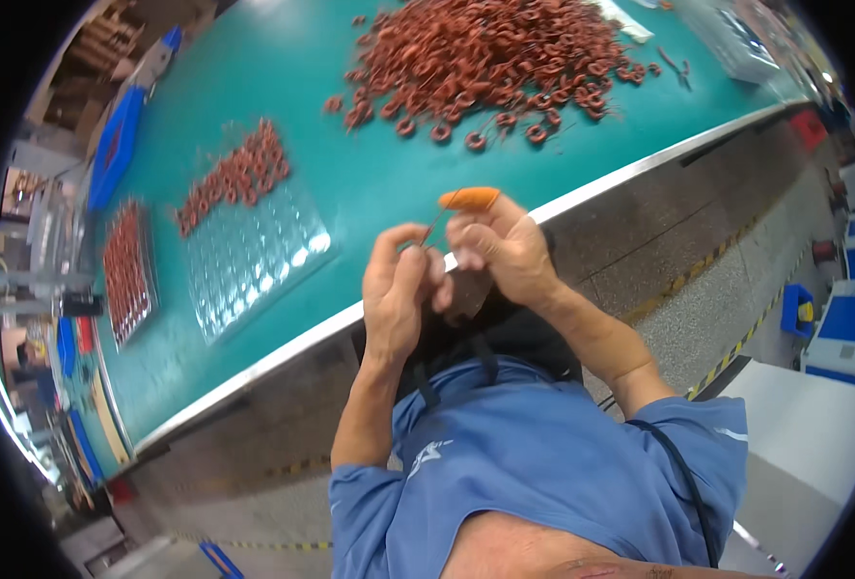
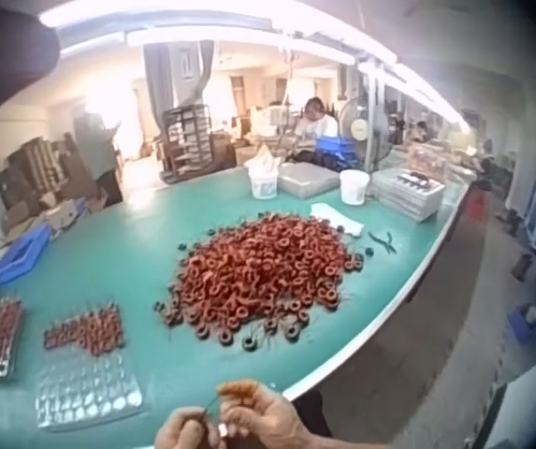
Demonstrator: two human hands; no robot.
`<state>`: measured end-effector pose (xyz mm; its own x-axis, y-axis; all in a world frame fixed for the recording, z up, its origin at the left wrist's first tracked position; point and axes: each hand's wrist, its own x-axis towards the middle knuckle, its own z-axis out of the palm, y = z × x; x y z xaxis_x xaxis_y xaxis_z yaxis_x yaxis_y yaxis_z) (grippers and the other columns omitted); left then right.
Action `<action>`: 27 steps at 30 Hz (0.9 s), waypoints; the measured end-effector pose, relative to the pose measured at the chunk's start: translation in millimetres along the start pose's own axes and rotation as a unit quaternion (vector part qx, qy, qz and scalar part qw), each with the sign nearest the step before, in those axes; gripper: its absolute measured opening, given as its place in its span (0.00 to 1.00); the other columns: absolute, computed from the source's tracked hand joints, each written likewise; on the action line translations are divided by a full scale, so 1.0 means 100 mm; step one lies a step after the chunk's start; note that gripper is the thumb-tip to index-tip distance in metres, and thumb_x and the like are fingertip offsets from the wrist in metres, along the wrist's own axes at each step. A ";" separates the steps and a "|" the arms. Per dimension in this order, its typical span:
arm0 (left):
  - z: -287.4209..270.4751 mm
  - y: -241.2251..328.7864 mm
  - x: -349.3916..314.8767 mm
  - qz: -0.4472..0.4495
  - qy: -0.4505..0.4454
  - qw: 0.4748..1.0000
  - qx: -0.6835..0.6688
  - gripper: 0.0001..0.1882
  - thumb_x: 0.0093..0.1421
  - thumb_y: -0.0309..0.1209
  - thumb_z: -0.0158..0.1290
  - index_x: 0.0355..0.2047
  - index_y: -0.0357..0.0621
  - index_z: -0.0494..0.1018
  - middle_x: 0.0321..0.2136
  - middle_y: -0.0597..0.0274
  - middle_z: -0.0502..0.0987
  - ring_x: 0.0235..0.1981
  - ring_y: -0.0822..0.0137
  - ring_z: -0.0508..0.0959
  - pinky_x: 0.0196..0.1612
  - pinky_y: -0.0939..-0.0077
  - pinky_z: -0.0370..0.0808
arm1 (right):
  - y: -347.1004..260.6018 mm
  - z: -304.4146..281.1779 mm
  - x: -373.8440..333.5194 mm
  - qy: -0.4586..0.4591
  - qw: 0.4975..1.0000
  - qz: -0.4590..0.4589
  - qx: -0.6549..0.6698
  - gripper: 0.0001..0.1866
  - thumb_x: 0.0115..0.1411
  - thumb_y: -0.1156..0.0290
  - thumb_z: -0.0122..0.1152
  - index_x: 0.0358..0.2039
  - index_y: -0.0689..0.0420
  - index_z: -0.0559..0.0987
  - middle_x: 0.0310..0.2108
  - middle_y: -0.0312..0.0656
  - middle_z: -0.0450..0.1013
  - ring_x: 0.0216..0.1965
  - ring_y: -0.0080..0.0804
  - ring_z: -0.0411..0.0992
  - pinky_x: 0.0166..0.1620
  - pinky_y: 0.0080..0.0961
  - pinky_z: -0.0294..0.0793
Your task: Assembling small toroidal electronic components by winding wire and placing them into a plastic tray.
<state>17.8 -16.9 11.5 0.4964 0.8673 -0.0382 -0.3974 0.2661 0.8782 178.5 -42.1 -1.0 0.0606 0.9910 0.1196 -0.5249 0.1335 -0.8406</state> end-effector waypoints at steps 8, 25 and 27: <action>-0.07 -0.04 -0.09 0.002 -0.011 0.998 -0.057 0.15 0.69 0.37 0.44 0.50 0.42 0.58 0.25 0.61 0.68 0.22 0.70 0.72 0.23 0.81 0.67 | 0.16 0.07 -0.02 0.037 0.997 0.037 -0.065 0.15 0.59 0.64 0.65 0.41 0.61 0.77 0.26 0.33 0.74 0.24 0.16 0.68 0.27 0.14 0.67; -0.22 -0.07 -0.17 0.040 -0.048 0.998 0.028 0.10 0.69 0.33 0.44 0.45 0.42 0.59 0.25 0.64 0.65 0.22 0.75 0.67 0.23 0.83 0.65 | -0.01 0.17 0.11 -0.027 0.984 0.056 -0.164 0.14 0.66 0.63 0.56 0.39 0.62 0.78 0.24 0.33 0.72 0.23 0.15 0.67 0.26 0.11 0.65; -0.25 -0.09 -0.14 0.079 -0.024 0.995 0.064 0.09 0.69 0.32 0.44 0.44 0.41 0.60 0.25 0.64 0.67 0.22 0.76 0.67 0.23 0.82 0.65 | 0.05 0.18 0.07 0.070 0.965 -0.014 -0.254 0.15 0.65 0.62 0.58 0.39 0.63 0.78 0.25 0.35 0.74 0.22 0.15 0.69 0.25 0.12 0.67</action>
<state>-4.8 -21.0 -7.2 0.4732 0.8720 0.1254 -0.3731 0.0695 0.9252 161.2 -34.8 5.3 0.2006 0.9741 0.1039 -0.0398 0.1140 -0.9927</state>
